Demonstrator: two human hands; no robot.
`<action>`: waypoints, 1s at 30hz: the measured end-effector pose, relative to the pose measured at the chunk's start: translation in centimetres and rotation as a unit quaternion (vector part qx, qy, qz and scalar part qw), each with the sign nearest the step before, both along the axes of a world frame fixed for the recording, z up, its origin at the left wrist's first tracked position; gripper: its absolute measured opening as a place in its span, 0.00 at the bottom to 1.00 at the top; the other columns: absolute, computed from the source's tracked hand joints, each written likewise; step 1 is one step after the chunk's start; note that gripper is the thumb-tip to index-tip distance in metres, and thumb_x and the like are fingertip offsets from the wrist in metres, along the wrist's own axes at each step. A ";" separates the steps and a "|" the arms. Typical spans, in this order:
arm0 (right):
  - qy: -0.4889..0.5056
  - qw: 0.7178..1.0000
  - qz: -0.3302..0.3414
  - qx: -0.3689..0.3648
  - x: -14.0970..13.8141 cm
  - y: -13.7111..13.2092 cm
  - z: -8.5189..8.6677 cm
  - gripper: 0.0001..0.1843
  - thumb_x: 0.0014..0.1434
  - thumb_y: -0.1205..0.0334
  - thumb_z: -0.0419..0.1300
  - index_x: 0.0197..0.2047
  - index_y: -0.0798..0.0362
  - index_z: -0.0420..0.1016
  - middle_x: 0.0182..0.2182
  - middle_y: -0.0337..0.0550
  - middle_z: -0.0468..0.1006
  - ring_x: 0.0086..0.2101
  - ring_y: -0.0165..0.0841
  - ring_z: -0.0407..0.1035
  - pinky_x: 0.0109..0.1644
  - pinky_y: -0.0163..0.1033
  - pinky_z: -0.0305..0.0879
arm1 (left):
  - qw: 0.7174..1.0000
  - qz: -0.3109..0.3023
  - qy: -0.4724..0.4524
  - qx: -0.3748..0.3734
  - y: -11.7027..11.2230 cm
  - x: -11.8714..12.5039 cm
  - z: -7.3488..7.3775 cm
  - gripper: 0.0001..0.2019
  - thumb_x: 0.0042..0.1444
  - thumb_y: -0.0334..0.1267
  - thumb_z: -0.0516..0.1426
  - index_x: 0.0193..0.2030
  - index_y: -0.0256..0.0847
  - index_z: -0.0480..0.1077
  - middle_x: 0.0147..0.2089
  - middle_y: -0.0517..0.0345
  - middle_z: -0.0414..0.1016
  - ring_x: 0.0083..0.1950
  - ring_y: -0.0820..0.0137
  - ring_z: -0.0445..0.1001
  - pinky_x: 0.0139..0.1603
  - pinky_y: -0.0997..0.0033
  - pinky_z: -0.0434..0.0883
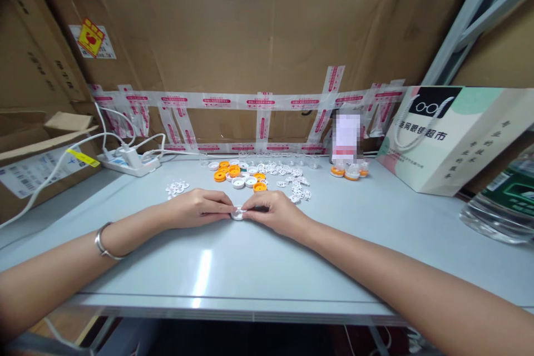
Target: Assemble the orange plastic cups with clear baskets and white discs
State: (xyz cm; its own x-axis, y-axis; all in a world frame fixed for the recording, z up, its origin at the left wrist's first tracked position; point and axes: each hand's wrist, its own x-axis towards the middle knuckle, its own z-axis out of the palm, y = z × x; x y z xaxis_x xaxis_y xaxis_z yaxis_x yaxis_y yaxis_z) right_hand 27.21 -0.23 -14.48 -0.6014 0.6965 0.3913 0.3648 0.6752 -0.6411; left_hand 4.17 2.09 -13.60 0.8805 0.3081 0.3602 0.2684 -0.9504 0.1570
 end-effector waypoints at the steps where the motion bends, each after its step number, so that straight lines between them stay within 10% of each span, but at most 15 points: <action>1: 0.000 1.000 0.001 0.003 0.0 0.0 0.0 0.08 0.55 0.61 0.60 0.37 0.51 0.78 0.33 0.42 0.79 0.35 0.31 0.71 0.41 0.37 0.67 | 1.000 -0.001 0.003 0.002 0.0 0.0 0.0 0.13 0.61 0.36 0.49 0.48 0.38 0.71 0.42 0.51 0.74 0.40 0.72 0.74 0.40 0.76 0.70; 30: -0.013 0.999 0.011 0.045 0.1 0.2 -0.3 0.09 0.57 0.60 0.58 0.40 0.50 0.78 0.34 0.43 0.78 0.35 0.31 0.71 0.41 0.38 0.68 | 1.000 -0.003 0.012 0.007 -0.2 0.1 0.0 0.13 0.61 0.34 0.49 0.47 0.40 0.72 0.44 0.51 0.74 0.41 0.71 0.74 0.42 0.74 0.70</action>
State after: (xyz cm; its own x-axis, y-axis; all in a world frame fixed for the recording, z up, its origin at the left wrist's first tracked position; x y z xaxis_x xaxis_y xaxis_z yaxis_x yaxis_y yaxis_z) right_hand 27.27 -0.03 -14.79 -0.6271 0.6461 0.4351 0.3657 0.7374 -0.5679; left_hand 4.22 1.94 -13.59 0.8903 0.2989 0.3435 0.2670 -0.9538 0.1378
